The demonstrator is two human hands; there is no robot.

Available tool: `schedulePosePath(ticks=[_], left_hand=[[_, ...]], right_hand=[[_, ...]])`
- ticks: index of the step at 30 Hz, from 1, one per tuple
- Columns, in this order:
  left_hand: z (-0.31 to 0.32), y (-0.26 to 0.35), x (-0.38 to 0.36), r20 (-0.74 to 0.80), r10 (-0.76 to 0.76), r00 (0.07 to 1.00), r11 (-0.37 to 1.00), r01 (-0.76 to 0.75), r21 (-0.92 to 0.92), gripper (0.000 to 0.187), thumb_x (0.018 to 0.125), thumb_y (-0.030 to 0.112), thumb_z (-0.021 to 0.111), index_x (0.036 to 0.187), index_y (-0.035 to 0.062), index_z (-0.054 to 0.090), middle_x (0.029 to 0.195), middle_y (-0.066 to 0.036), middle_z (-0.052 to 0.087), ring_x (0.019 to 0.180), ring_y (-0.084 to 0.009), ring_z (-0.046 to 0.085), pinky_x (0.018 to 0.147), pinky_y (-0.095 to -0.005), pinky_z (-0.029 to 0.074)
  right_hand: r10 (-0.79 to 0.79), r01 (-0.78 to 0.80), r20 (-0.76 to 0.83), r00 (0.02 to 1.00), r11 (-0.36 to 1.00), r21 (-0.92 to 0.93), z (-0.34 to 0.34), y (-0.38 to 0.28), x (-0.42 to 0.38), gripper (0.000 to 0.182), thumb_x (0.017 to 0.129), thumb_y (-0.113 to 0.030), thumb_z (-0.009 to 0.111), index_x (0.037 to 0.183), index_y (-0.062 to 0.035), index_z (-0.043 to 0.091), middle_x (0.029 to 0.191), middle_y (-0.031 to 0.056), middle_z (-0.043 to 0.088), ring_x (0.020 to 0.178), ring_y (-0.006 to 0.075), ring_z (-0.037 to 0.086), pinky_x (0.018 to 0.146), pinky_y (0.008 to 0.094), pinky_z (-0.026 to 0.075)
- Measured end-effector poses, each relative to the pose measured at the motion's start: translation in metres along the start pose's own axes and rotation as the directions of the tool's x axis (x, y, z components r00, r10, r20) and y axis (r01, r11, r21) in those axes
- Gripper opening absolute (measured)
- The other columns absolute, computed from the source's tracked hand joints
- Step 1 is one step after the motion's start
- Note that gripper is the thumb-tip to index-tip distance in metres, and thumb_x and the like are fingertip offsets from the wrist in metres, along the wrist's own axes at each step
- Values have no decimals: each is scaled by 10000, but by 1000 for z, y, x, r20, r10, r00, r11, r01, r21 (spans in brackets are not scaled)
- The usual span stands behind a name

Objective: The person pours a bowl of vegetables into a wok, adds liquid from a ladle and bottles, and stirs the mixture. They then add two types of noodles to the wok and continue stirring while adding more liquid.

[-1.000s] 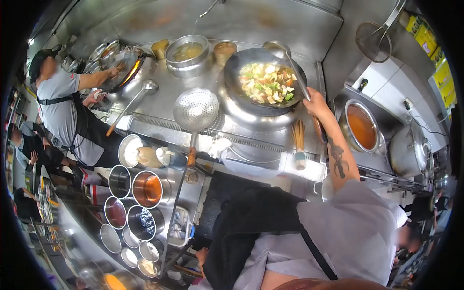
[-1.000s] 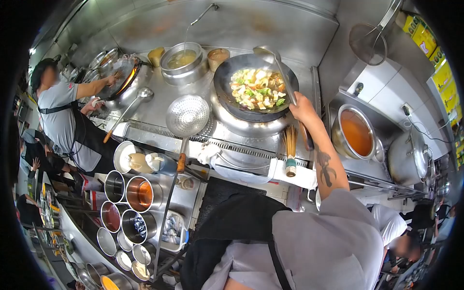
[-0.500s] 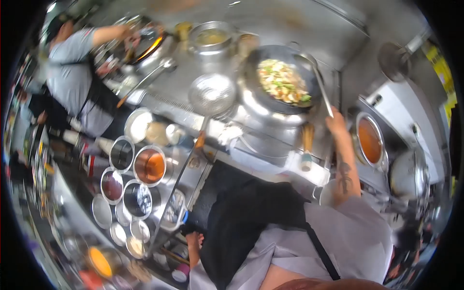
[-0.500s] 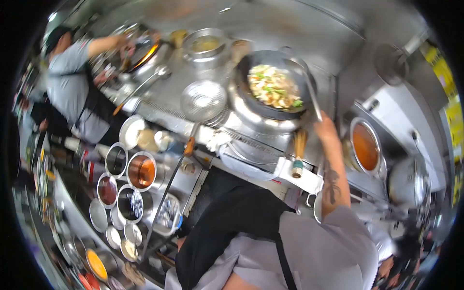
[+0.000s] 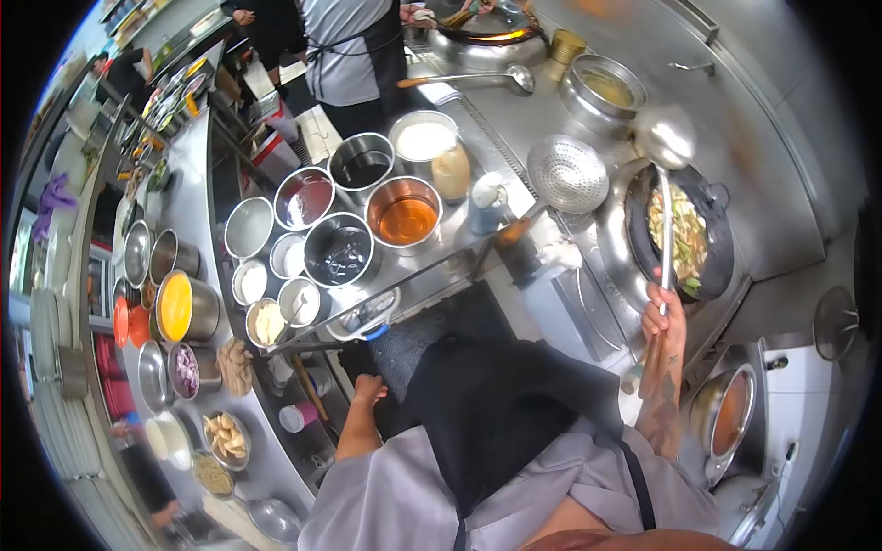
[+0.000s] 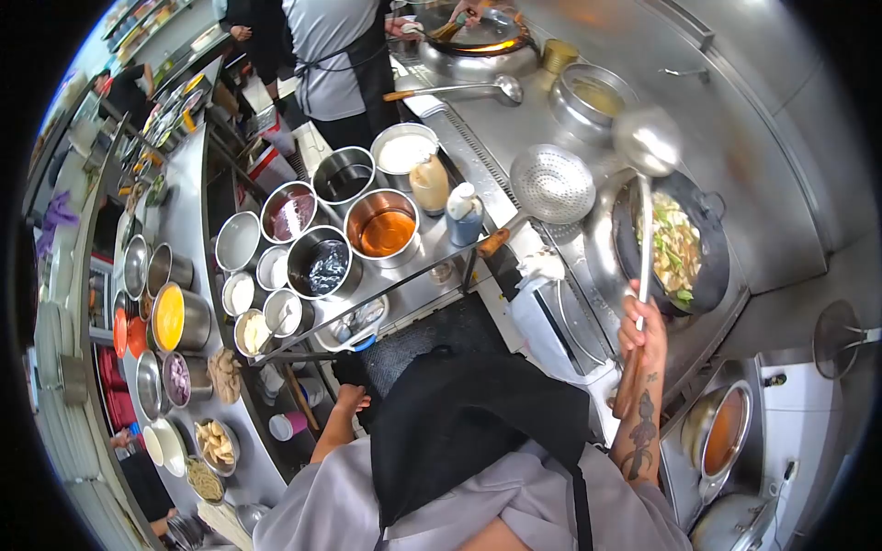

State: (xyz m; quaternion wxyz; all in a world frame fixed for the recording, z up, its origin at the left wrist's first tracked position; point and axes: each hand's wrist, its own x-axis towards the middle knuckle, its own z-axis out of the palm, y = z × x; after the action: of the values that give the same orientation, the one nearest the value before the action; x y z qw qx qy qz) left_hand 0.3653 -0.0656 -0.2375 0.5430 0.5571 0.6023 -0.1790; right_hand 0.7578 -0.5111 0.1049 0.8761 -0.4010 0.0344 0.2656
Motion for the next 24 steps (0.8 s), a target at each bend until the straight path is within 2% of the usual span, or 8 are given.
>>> schedulePosePath(ticks=[3,9,13,15,18,19,21,24], left_hand=[[0,-2,-3,-7,1,1000,1000,-1,-14,224,844,142,510,831,-41,639,738,-119,692,545,-200,649,445,-317,455],[-3,-27,-3,1,-5,1000,995,5,-103,248,860,133,486,859,-57,644,762,-135,696,552,-202,651,434,-306,456],[-8,-56,-8,0,-46,999,982,45,-181,260,847,128,477,881,-75,634,762,-145,693,550,-209,655,425,-298,453],[-10,-74,-9,-7,-100,995,968,95,-232,250,834,127,483,877,-68,633,761,-143,692,541,-205,652,422,-303,456],[-14,-97,-10,-9,-155,988,955,147,-258,244,832,132,491,883,-57,636,779,-143,699,567,-209,668,442,-311,483],[-16,-102,-11,-19,-195,981,946,183,-268,244,835,135,492,887,-55,637,784,-144,701,577,-213,674,452,-314,494],[-17,-114,-7,-14,-221,975,941,210,-266,249,840,140,494,895,-54,639,789,-141,703,587,-215,678,464,-316,503],[-20,-122,4,2,-247,969,933,238,-271,254,852,151,496,909,-49,642,794,-132,706,598,-212,682,485,-318,517]], right_hand=[[229,-249,258,939,967,47,57,27,36,350,946,-88,459,1291,-28,460,758,15,418,382,39,361,332,222,359],[454,-323,263,851,848,-420,184,94,105,366,899,-48,510,1255,20,462,716,23,447,420,78,416,375,245,346],[468,-176,264,844,704,-688,216,167,157,221,856,-34,528,1072,12,523,665,17,481,403,100,468,360,250,368],[348,135,374,859,552,-823,225,197,175,135,836,-45,519,955,19,530,620,21,504,393,117,485,361,259,390],[365,211,368,855,402,-891,234,219,193,141,817,-59,529,919,39,526,583,54,532,401,138,514,374,286,414],[369,207,364,855,401,-892,238,225,199,141,817,-59,529,919,39,526,583,54,532,401,138,514,374,286,414],[403,208,277,872,208,-956,245,235,207,350,820,-52,522,1154,50,541,589,37,515,454,107,501,423,260,404],[348,313,331,877,108,-943,261,236,204,352,797,-59,536,1119,83,548,613,86,548,520,155,561,479,307,440]])
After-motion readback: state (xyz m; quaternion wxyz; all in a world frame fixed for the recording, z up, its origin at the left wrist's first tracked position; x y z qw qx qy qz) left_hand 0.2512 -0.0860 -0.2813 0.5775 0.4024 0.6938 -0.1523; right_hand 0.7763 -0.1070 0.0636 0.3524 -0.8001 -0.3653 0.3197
